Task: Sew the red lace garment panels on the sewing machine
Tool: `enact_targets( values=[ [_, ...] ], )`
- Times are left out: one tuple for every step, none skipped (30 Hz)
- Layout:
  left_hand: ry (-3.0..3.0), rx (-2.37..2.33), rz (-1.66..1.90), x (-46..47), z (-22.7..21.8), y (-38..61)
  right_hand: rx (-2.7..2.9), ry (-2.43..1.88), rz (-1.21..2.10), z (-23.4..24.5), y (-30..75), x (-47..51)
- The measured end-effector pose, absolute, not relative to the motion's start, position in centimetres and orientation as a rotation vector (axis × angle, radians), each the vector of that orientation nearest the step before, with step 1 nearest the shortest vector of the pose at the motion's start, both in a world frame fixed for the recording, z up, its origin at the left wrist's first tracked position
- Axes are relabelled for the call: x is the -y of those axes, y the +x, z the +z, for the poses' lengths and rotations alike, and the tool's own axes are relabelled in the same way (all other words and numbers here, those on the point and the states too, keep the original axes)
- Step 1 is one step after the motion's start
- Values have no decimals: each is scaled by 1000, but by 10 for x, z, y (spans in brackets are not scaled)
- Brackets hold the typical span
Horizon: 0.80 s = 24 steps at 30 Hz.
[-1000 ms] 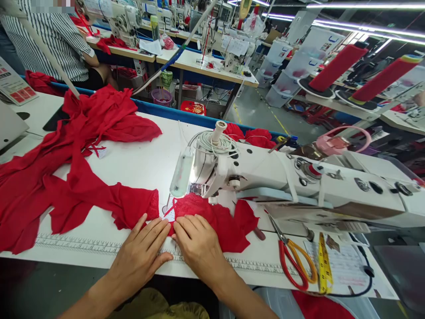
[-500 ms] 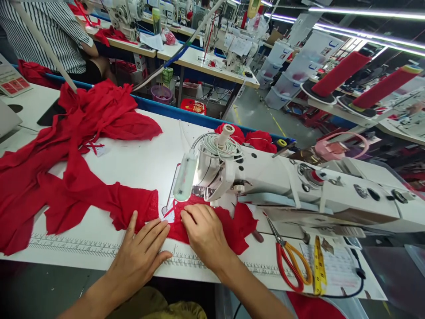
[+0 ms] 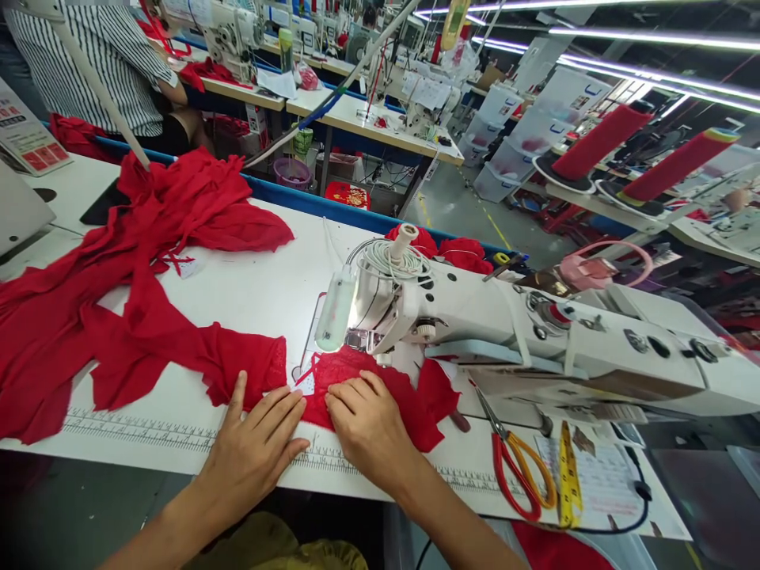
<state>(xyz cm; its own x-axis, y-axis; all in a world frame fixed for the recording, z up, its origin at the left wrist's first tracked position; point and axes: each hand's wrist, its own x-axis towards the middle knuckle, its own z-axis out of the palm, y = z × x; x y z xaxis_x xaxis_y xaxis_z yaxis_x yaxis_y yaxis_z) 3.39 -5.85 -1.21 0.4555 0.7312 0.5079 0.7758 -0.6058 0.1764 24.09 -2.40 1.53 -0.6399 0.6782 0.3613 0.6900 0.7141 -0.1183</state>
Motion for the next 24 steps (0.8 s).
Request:
enact_targets(
  values=[
    [-2619, 1347, -838, 58, -12, 34, 2534, -1054, -37, 17, 237, 21],
    [-2625, 1340, -831, 58, -12, 35, 2531, -1044, -39, 19, 233, 17],
    [-2628, 1340, -832, 57, -11, 35, 2535, -1032, -51, 21, 227, 12],
    [-2629, 1340, -841, 57, -10, 34, 2549, -1016, -73, 21, 222, 6],
    [-2626, 1340, -865, 57, -9, 33, 2575, -1002, -96, 22, 217, 0],
    [-2617, 1333, -909, 59, -7, 31, 2614, -995, -113, 21, 213, -7],
    [-2605, 1319, -973, 61, -5, 28, 2659, -1002, -120, 21, 209, -13],
    [-2590, 1310, -1050, 65, -4, 24, 2704, -1018, -118, 20, 206, -19],
    [-2574, 1312, -1144, 71, -2, 19, 2745, -1038, -107, 20, 203, -23],
    [-2554, 1335, -1254, 77, -1, 13, 2778, -1058, -91, 21, 201, -26],
    [-2529, 1398, -1371, 84, -1, 7, 2797, -1080, -80, 23, 199, -27],
    [-2500, 1508, -1488, 91, -2, 2, 2800, -1092, -79, 27, 196, -26],
    [-2463, 1670, -1595, 97, -4, -3, 2790, -1099, -89, 33, 193, -23],
    [-2417, 1863, -1697, 102, -7, -7, 2771, -1100, -114, 41, 189, -19],
    [-2368, 2065, -1796, 104, -9, -11, 2747, -1088, -151, 50, 185, -14],
    [-2330, 2245, -1896, 104, -10, -13, 2717, -1065, -190, 61, 179, -8],
    [-2329, 2379, -2002, 100, -9, -15, 2686, -1025, -226, 73, 173, -3],
    [-2350, 2446, -2130, 95, -7, -16, 2648, -980, -241, 84, 167, 2],
    [-2394, 2446, -2272, 87, -2, -17, 2599, -949, -224, 93, 161, 6],
    [-2467, 2404, -2402, 78, 5, -18, 2541, -932, -180, 101, 155, 9],
    [-2510, 2333, -2527, 70, 13, -19, 2469, -930, -112, 106, 149, 11],
    [-2574, 2274, -2603, 62, 21, -19, 2381, -940, -30, 108, 144, 12],
    [-2625, 2240, -2623, 56, 29, -18, 2283, -948, 58, 107, 140, 12],
    [-2660, 2230, -2601, 52, 35, -17, 2178, -951, 144, 104, 137, 13]
  ],
)
